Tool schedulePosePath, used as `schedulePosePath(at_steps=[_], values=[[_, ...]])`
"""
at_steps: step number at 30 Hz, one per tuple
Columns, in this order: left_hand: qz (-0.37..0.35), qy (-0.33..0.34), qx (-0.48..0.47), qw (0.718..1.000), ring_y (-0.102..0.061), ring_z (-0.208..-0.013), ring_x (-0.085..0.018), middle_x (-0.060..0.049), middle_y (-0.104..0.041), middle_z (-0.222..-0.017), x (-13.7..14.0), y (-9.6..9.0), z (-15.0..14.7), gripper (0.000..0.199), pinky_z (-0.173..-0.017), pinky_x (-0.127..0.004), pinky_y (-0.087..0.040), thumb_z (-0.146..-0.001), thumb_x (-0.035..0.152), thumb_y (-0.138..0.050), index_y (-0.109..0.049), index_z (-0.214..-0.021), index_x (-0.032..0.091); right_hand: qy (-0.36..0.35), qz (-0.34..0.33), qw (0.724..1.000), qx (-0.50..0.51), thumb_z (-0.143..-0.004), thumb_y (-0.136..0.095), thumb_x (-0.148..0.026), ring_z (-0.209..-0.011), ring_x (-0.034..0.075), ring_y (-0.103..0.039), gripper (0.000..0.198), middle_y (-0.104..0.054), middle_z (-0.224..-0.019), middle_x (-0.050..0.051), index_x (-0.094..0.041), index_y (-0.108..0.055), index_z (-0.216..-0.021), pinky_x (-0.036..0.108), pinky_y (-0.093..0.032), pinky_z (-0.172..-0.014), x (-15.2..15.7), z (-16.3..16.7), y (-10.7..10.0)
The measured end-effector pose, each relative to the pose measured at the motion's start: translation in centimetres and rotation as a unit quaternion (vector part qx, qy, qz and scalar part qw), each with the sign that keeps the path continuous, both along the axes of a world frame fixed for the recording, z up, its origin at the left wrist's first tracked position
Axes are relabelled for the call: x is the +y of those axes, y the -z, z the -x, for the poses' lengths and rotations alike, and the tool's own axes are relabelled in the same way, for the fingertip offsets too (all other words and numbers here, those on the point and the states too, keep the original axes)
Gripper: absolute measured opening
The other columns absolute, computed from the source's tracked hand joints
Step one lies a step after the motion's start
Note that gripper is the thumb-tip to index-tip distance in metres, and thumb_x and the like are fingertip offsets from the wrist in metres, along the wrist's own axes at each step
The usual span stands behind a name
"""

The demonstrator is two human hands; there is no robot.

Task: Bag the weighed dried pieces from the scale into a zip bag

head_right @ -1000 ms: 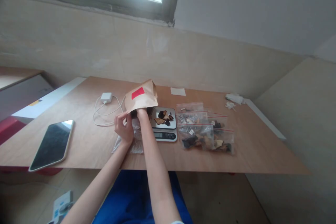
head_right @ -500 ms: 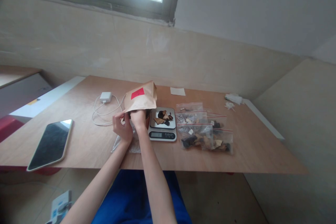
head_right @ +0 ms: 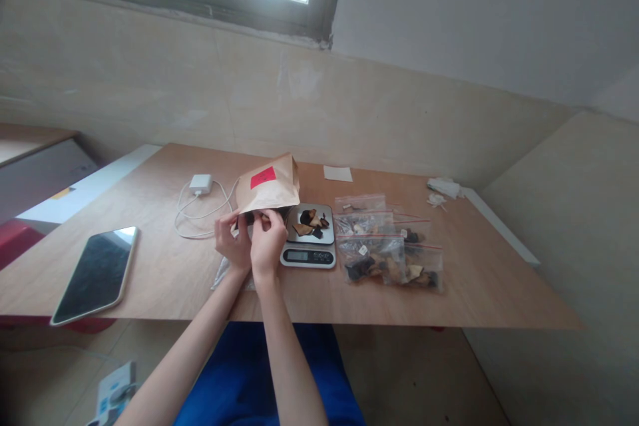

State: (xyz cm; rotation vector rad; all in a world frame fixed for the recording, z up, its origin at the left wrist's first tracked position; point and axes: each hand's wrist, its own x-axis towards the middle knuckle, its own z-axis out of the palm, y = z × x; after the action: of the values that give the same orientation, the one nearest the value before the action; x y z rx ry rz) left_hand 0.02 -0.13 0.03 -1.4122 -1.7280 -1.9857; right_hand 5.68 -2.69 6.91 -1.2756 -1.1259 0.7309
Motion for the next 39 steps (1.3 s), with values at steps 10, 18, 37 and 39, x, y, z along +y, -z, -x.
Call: schedulePosePath(at_steps=[10, 18, 37, 39], values=[[0.0, -0.011, -0.022, 1.0, -0.055, -0.077, -0.015, -0.005, -0.062, -0.082, 0.1, 0.0, 0.0, 0.018, -0.075, -0.028, -0.043, -0.086, 0.033, -0.048, -0.059, -0.088, 0.018, -0.031, -0.026, 0.998, 0.054, -0.079, -0.055, -0.025, -0.1, 0.02, -0.061, 0.017, -0.066, -0.105, 0.011, -0.016, -0.066, -0.087, 0.032, -0.051, -0.086, -5.8, -5.1, 2.8], [0.007, -0.011, -0.031, 0.999, -0.055, -0.076, -0.015, -0.004, -0.061, -0.081, 0.0, -0.2, 0.0, 0.02, -0.074, -0.028, -0.043, -0.086, 0.035, -0.048, -0.059, -0.086, 0.018, 0.002, -0.004, 0.998, -0.055, -0.079, -0.053, -0.024, -0.085, 0.018, -0.065, 0.019, -0.069, -0.096, 0.009, -0.017, -0.064, -0.092, 0.031, -0.052, -0.079, -4.0, -7.8, 3.6], [0.013, 0.002, -0.029, 0.999, -0.055, -0.076, -0.014, -0.005, -0.061, -0.081, 0.1, -0.2, 0.0, 0.02, -0.074, -0.028, -0.043, -0.085, 0.034, -0.049, -0.059, -0.087, 0.017, 0.037, -0.041, 0.964, -0.26, -0.085, -0.039, -0.013, -0.1, 0.021, -0.061, 0.034, -0.064, -0.108, 0.013, -0.013, -0.056, -0.115, 0.035, -0.048, -0.087, -2.2, -9.1, 4.6], [0.013, 0.001, -0.027, 1.0, -0.055, -0.076, -0.014, -0.004, -0.061, -0.081, 0.0, -0.2, 0.0, 0.02, -0.073, -0.027, -0.043, -0.085, 0.034, -0.049, -0.059, -0.086, 0.017, 0.042, -0.067, 0.956, -0.282, -0.086, -0.037, -0.012, -0.1, 0.021, -0.061, 0.032, -0.065, -0.105, 0.013, -0.013, -0.059, -0.109, 0.035, -0.048, -0.086, -2.2, -9.0, 4.5]])
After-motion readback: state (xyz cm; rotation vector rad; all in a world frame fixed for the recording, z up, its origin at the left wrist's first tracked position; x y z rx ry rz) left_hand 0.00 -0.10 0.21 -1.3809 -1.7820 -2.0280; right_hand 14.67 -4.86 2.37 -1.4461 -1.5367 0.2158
